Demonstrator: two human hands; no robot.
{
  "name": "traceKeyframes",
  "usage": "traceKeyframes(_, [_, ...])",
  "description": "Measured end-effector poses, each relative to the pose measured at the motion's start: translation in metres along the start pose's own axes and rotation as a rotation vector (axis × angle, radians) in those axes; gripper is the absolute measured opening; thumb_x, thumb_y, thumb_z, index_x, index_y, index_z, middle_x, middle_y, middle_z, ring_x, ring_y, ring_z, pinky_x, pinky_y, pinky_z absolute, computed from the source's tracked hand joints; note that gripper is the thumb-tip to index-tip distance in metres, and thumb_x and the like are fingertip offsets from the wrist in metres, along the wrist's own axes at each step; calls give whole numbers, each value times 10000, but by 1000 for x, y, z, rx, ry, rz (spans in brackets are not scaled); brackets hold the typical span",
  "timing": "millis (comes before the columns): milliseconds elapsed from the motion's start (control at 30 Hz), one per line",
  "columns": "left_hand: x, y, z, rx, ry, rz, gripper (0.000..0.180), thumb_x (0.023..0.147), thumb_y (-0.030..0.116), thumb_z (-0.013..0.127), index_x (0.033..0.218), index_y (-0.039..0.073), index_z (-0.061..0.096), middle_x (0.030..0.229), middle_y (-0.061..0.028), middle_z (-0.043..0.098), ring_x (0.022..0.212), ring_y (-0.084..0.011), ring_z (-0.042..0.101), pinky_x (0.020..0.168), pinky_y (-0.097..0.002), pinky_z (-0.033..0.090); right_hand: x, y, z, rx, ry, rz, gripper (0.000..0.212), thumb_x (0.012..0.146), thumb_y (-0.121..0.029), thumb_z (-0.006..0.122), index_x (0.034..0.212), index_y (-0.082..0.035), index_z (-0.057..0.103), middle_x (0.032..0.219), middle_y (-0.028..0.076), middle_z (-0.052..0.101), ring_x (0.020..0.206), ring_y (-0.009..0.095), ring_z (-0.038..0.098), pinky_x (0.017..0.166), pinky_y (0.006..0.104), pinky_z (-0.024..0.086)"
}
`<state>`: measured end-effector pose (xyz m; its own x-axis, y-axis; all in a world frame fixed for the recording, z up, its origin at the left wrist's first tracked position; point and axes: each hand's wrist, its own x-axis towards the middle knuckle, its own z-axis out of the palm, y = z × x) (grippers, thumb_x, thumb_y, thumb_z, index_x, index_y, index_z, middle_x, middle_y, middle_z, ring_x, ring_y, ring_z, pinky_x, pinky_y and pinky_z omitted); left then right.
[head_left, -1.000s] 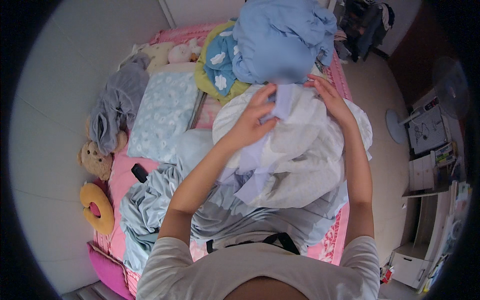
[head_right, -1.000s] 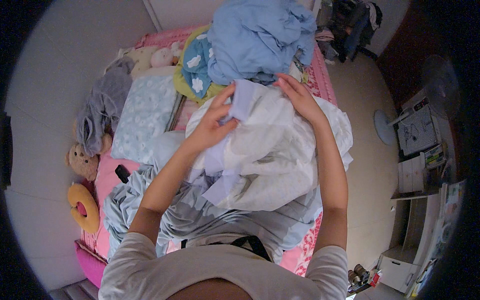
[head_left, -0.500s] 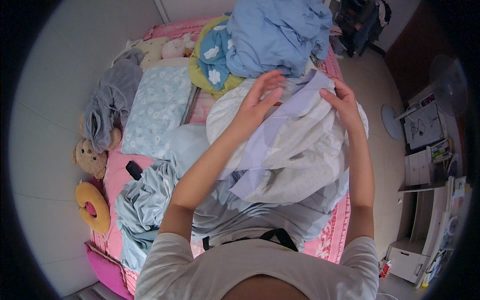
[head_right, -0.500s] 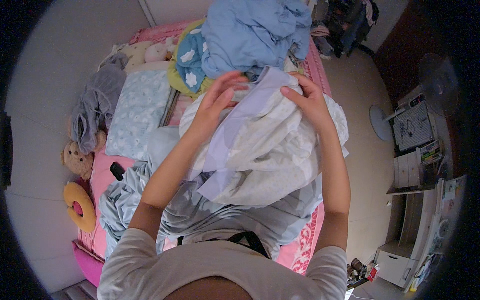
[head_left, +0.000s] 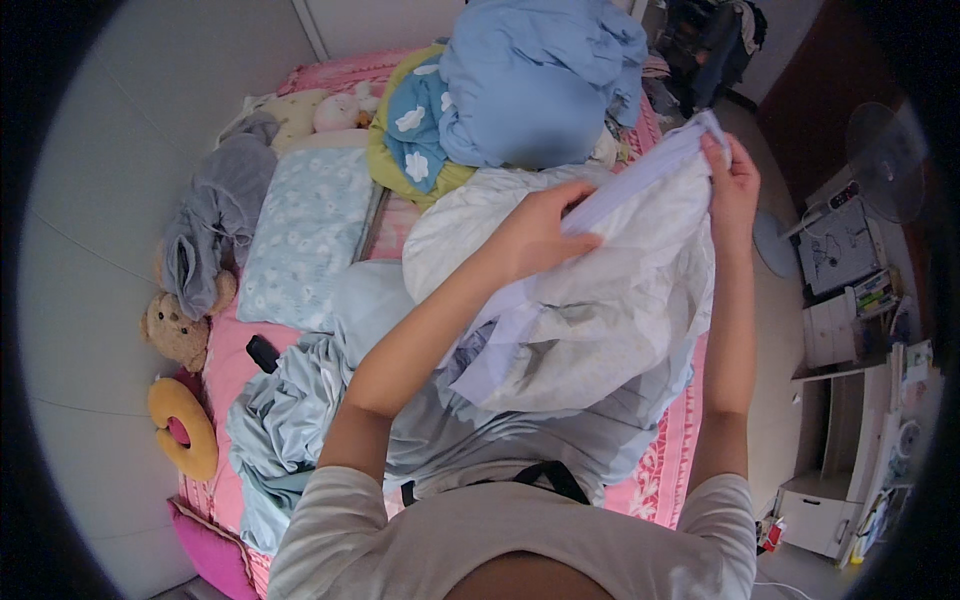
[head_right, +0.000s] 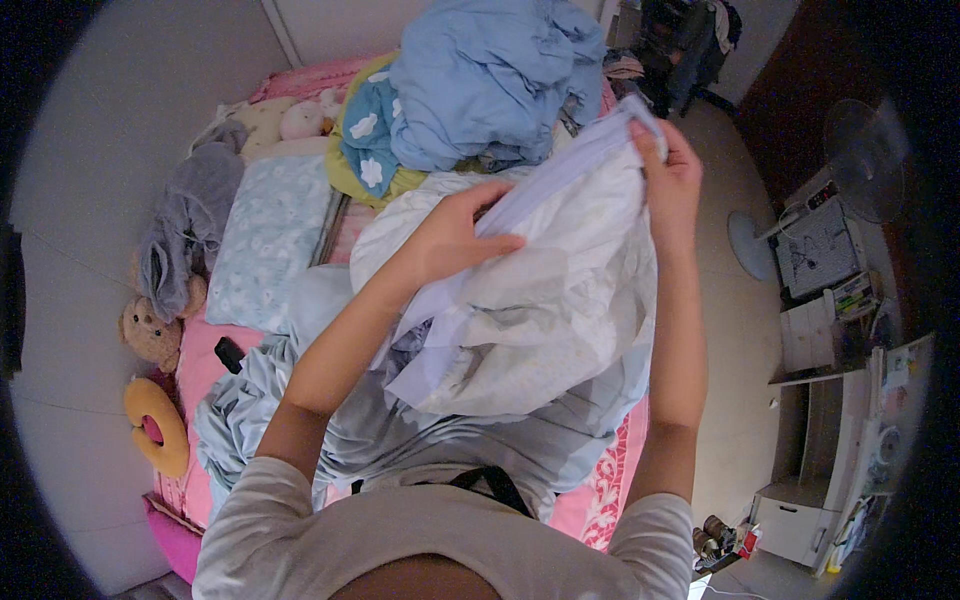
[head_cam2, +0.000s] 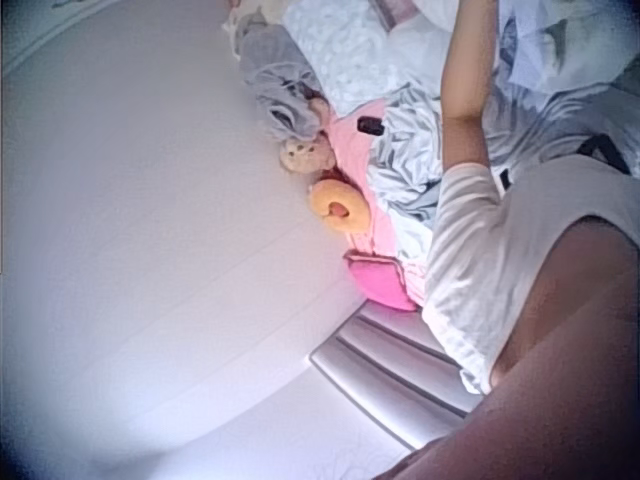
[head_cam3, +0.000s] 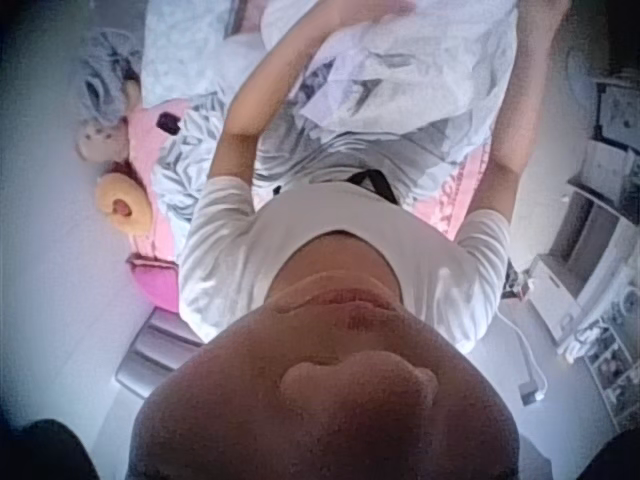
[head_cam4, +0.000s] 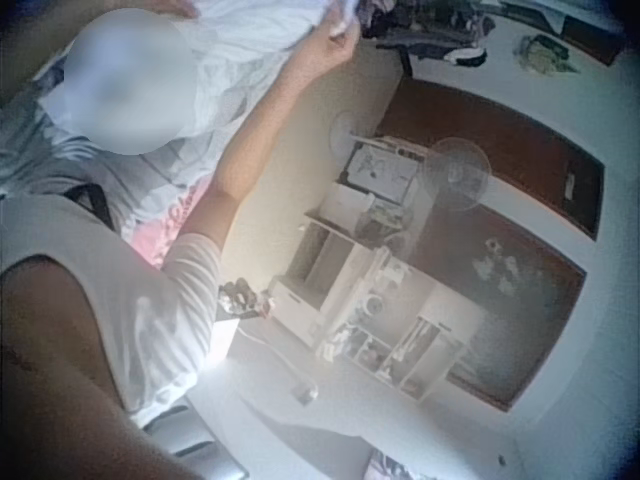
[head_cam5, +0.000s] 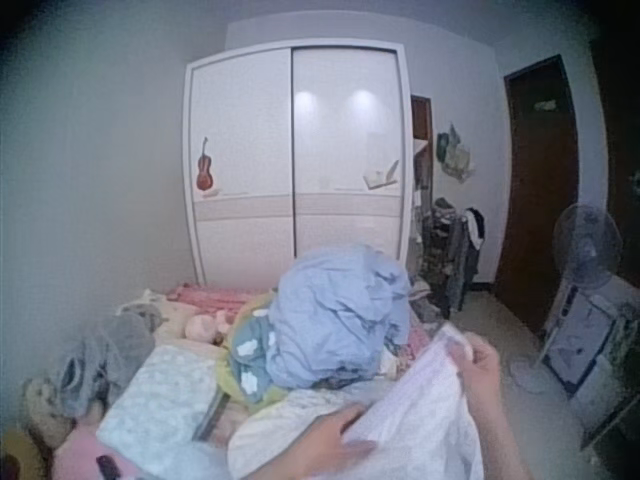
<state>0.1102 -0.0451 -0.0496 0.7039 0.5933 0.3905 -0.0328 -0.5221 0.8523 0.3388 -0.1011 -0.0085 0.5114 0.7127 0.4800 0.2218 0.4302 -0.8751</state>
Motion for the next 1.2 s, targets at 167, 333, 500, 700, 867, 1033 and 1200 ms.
traceKeyframes(167, [-40, -9, -6, 528, -138, -217, 458, 644, 170, 692, 1072, 84, 552, 1083, -158, 545, 1022, -288, 525, 862, -346, 407, 15, 26, -38, 47, 206, 17, 172, 860, -147, 579, 969, -19, 617, 816, -8, 603, 712, 54, 531, 632, 182, 418])
traceKeyframes(333, [-67, -25, -10, 1026, 45, -76, 606, 631, 136, 706, 1196, 185, 491, 1309, -159, 384, 1260, -307, 309, 1030, -479, 204, 20, 24, -82, 246, 421, 30, 267, 897, -125, 475, 1136, -10, 515, 979, 104, 614, 855, 198, 608, 760, 315, 510])
traceKeyframes(500, [-74, -47, -46, 795, 139, -50, 641, 618, 77, 719, 1195, 253, 502, 1218, -148, 464, 1092, -277, 474, 904, -394, 371, 21, 23, -142, 330, 521, 7, 292, 907, -153, 438, 1147, -2, 508, 1094, 122, 574, 975, 238, 569, 845, 374, 473])
traceKeyframes(700, [-52, -89, -114, 228, 543, -300, 222, 741, 106, 661, 941, 17, 623, 710, -25, 590, 650, -91, 532, 604, -240, 428, 2, 43, -145, 247, 464, 164, 274, 910, -149, 440, 1140, -15, 508, 1096, 99, 559, 974, 208, 556, 824, 333, 467])
traceKeyframes(867, [-23, -86, -110, -80, 528, -436, 258, 837, 239, 577, 875, -10, 636, 736, 11, 597, 641, -54, 494, 589, -205, 394, -19, 70, -119, -745, 477, -289, 300, 835, -139, 573, 1115, -48, 515, 1034, 53, 547, 926, 133, 517, 773, 262, 421])
traceKeyframes(1033, [-35, -82, -88, 23, 288, -478, 381, 808, 307, 619, 995, -24, 588, 858, -46, 599, 728, -99, 514, 654, -236, 416, -109, 27, -51, -682, -29, 132, 396, 791, -179, 628, 1146, -59, 499, 1033, 106, 493, 943, 159, 467, 804, 295, 401])
traceKeyframes(1200, [-41, -118, -73, 193, 238, -189, 485, 765, 319, 665, 1085, -17, 526, 888, -99, 583, 800, -158, 530, 721, -271, 425, -140, 46, -12, -788, -223, -20, 466, 750, -244, 655, 1156, -76, 503, 1195, 187, 438, 1109, 299, 428, 904, 351, 360])
